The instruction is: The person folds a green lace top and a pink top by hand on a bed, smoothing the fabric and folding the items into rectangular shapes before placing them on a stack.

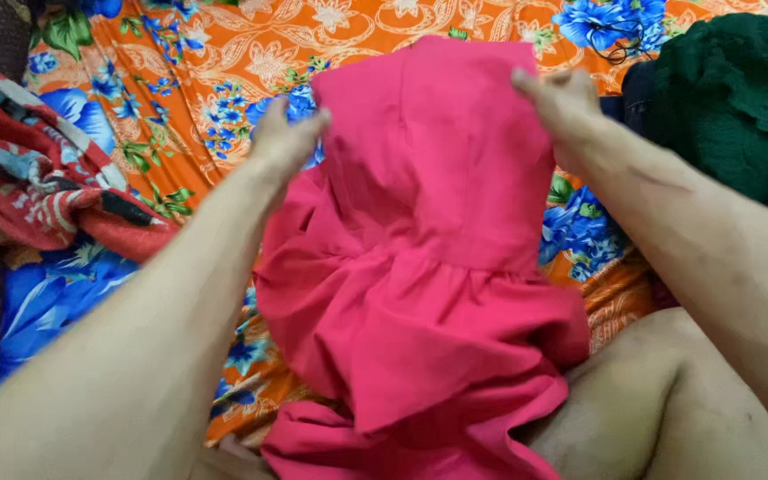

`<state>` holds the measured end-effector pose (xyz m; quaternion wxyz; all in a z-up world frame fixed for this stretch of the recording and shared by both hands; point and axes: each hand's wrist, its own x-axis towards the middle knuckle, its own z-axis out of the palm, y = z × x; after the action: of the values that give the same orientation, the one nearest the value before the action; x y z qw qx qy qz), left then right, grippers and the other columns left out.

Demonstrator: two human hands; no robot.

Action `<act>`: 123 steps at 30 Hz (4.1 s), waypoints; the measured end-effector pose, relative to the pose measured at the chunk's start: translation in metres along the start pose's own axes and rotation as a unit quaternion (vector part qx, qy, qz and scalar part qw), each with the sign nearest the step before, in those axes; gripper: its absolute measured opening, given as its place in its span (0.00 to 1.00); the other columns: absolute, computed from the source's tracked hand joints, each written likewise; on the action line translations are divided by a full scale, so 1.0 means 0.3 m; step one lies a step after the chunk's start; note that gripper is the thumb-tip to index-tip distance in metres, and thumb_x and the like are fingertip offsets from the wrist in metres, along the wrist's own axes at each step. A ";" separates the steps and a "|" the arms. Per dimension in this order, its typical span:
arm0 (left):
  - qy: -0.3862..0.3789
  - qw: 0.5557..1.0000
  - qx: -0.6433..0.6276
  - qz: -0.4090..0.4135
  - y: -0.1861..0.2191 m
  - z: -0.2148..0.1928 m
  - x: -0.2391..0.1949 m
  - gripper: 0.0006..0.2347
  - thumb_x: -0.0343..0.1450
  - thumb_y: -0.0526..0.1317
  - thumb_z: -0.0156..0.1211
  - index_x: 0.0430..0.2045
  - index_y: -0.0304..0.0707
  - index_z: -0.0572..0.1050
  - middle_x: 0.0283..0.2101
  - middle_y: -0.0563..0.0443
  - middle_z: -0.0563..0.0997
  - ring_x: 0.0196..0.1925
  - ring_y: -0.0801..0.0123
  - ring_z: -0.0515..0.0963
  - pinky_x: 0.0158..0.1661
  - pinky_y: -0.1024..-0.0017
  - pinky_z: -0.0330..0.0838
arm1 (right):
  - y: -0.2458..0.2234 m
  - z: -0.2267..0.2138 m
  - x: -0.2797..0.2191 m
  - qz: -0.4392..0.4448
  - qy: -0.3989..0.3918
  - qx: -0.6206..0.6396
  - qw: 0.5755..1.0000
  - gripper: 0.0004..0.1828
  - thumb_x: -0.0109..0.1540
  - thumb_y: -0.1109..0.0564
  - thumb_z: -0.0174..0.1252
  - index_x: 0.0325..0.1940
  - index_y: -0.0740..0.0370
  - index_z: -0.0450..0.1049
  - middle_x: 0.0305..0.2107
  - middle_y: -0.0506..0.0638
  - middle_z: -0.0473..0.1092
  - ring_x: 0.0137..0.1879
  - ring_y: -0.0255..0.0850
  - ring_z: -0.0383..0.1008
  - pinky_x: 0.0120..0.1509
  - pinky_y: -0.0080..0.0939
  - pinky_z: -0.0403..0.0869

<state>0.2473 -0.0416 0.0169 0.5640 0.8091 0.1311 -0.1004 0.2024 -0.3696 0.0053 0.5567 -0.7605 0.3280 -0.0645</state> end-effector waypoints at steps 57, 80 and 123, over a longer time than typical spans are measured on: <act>-0.244 0.889 -0.275 -0.274 -0.206 -0.176 -0.666 0.18 0.65 0.30 0.61 0.50 0.36 0.76 0.49 0.39 0.83 0.45 0.57 0.82 0.49 0.59 0.77 | 0.283 -0.289 -0.503 0.076 -0.095 -0.004 0.993 0.18 0.59 0.51 0.65 0.50 0.51 0.71 0.36 0.50 0.76 0.34 0.38 0.72 0.35 0.38 0.68; -0.143 0.958 0.113 -0.219 -0.378 -0.240 -0.650 0.11 0.64 0.39 0.62 0.36 0.37 0.84 0.36 0.44 0.88 0.33 0.61 0.83 0.34 0.69 0.72 | 0.283 -0.272 -0.529 0.183 -0.200 -0.194 0.943 0.15 0.61 0.47 0.66 0.39 0.60 0.77 0.31 0.57 0.78 0.32 0.46 0.74 0.31 0.44 0.67; -0.169 0.976 -0.130 0.029 -0.145 -0.377 -0.672 0.46 0.61 0.27 0.62 0.75 0.47 0.42 0.45 0.41 0.84 0.36 0.70 0.79 0.38 0.68 0.73 | 0.024 -0.377 -0.633 -0.028 -0.224 0.074 0.971 0.32 0.59 0.74 0.53 0.67 0.60 0.70 0.40 0.57 0.73 0.38 0.41 0.72 0.41 0.38 0.72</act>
<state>0.0441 0.0588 0.0798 0.6814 0.7033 0.0225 -0.2016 -0.0004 -0.3533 0.0917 0.6687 -0.7212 0.1675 0.0679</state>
